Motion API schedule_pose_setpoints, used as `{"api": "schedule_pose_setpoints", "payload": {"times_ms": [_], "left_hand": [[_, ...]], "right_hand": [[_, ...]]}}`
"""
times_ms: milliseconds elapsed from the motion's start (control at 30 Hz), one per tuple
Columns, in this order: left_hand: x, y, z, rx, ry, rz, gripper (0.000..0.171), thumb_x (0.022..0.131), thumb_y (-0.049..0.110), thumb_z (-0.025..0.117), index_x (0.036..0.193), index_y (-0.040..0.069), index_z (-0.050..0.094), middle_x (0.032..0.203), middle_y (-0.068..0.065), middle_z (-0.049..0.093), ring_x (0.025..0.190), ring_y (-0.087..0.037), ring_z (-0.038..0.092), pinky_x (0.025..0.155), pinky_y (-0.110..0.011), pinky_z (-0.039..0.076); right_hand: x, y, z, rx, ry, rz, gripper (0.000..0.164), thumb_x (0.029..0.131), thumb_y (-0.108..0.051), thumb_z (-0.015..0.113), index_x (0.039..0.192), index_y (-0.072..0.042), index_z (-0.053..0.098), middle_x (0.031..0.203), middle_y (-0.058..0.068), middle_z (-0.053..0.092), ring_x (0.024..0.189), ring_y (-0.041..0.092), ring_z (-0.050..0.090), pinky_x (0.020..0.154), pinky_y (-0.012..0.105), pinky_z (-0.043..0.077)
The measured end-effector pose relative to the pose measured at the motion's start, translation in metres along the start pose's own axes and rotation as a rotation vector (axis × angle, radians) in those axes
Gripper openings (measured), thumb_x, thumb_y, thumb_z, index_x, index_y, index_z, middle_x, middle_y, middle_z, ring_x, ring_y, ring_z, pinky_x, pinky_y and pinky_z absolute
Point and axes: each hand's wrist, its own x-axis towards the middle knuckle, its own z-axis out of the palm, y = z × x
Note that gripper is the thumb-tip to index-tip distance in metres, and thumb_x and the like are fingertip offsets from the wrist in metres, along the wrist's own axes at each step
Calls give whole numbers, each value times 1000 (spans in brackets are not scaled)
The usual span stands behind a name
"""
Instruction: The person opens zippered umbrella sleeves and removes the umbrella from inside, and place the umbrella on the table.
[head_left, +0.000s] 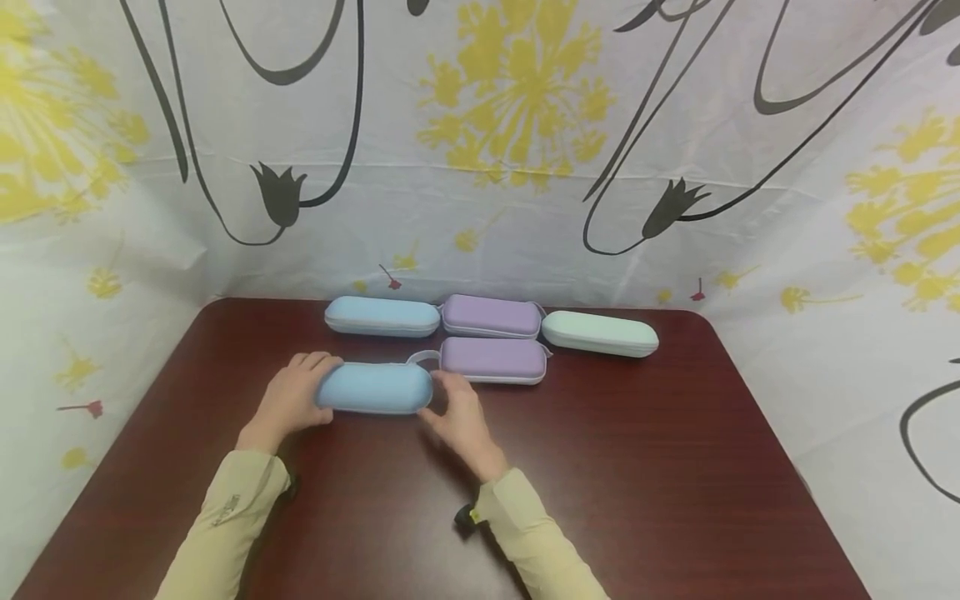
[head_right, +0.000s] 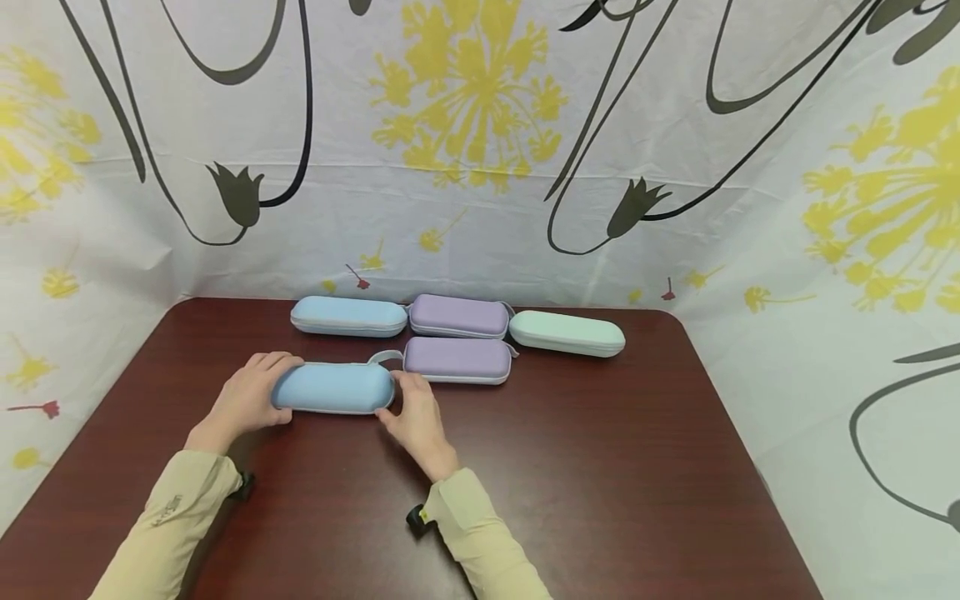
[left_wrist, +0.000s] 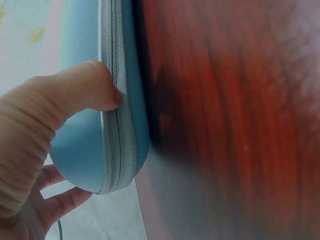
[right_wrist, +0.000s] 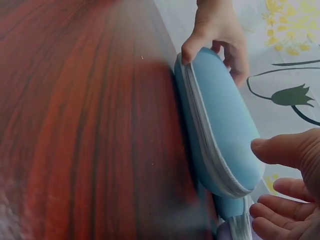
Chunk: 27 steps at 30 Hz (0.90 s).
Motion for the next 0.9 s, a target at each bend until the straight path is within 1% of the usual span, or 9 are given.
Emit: {"api": "schedule_pose_setpoints", "payload": {"times_ms": [267,400,500,633,767,900], "left_hand": [[-9,9,1,-28,6,16,74,55,15,83,123,7,54,124,-15,53,113,-36,44,87,-55,42],[-13,12,2,-27,25,30,74,53,14,83,122,7,55,123,-15,54,111,-36,46,85,-54,43],[-14,14,3,-24,36,42,74,52,15,83,121,6,56,122,-16,55,110,-36,47,84,-54,43],[-15,16,5,-17,28,43,74,53,17,83,121,7,56,122,-15,55,110,-35,47,84,-53,43],[-15,19,7,-22,25,46,74,52,18,84,121,8,56,122,-14,54,109,-35,47,85,-53,43],[-16,23,8,-26,39,68,74,51,18,84,119,7,57,119,-13,56,107,-34,48,84,-52,44]], "right_hand": [[-3,1,1,2,-97,33,63,66,-10,82,121,2,54,118,17,58,110,30,54,95,39,43],[-6,2,2,21,-130,48,66,66,-10,82,124,2,52,121,17,56,111,29,54,96,38,42],[-8,4,2,30,-134,46,70,65,-10,83,126,1,51,120,16,55,110,29,55,96,38,43],[-10,6,1,26,-131,31,73,62,-10,84,126,1,50,117,16,54,108,30,55,94,39,43],[-13,8,-2,-3,-132,-5,74,62,-11,83,126,2,49,116,17,54,107,30,54,93,39,44],[-17,9,-6,-14,-128,-27,73,61,-12,82,125,3,49,115,18,54,106,30,53,92,39,45]]}}
